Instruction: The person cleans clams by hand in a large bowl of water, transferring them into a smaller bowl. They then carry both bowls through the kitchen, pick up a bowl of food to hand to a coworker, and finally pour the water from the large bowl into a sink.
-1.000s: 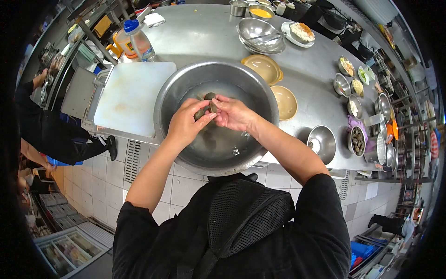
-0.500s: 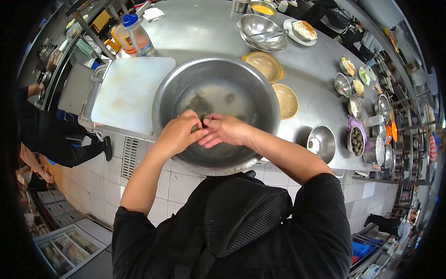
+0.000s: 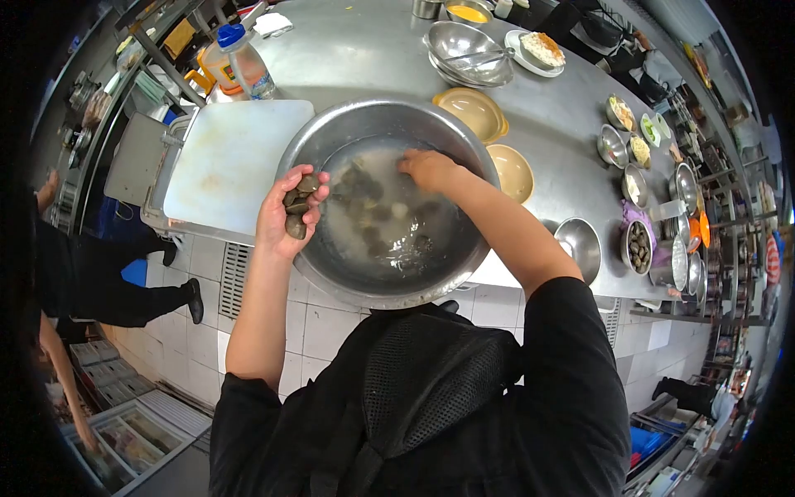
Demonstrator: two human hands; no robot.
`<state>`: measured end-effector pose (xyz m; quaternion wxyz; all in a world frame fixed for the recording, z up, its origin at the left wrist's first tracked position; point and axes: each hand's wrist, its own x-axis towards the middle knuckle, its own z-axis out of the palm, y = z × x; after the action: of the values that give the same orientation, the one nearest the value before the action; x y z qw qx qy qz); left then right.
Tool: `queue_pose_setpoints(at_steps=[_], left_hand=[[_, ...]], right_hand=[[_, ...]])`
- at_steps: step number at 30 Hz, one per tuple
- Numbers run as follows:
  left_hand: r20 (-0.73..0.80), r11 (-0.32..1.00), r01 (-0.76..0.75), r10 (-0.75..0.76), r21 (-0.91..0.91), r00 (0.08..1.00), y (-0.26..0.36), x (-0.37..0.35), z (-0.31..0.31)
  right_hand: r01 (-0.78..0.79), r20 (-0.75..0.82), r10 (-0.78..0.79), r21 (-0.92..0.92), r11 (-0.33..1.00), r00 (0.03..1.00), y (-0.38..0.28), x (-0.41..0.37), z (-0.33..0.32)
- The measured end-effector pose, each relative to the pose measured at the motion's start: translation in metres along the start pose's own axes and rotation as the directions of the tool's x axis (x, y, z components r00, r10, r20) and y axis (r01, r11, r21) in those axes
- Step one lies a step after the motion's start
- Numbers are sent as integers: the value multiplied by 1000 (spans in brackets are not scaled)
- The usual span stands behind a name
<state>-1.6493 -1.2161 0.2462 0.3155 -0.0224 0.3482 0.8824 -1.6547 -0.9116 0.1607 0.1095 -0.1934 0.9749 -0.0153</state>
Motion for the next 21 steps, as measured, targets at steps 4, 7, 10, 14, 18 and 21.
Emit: queue_pose_setpoints(at_steps=[4, 7, 10, 14, 18, 21], left_hand=[[23, 996, -21, 19, 81, 1000, -3, -1, 1], [35, 983, -27, 21, 181, 999, -5, 3, 2], [29, 974, -16, 9, 226, 1000, -9, 6, 5], [47, 965, -20, 8, 263, 999, -11, 8, 11], [37, 956, -25, 15, 293, 999, -12, 8, 14], [46, 953, -28, 15, 301, 999, -12, 6, 13]], right_hand=[[-138, 158, 68, 494, 858, 985, -4, -3, -32], [-401, 425, 50, 799, 449, 904, -3, -10, -41], [-436, 454, 1, 857, 275, 891, -1, -19, -46], [-459, 461, 184, 604, 652, 868, -4, -24, -48], [-183, 2, 189, 257, 949, 982, -6, -31, -18], [-336, 14, 337, 129, 933, 941, -49, -35, -38]])
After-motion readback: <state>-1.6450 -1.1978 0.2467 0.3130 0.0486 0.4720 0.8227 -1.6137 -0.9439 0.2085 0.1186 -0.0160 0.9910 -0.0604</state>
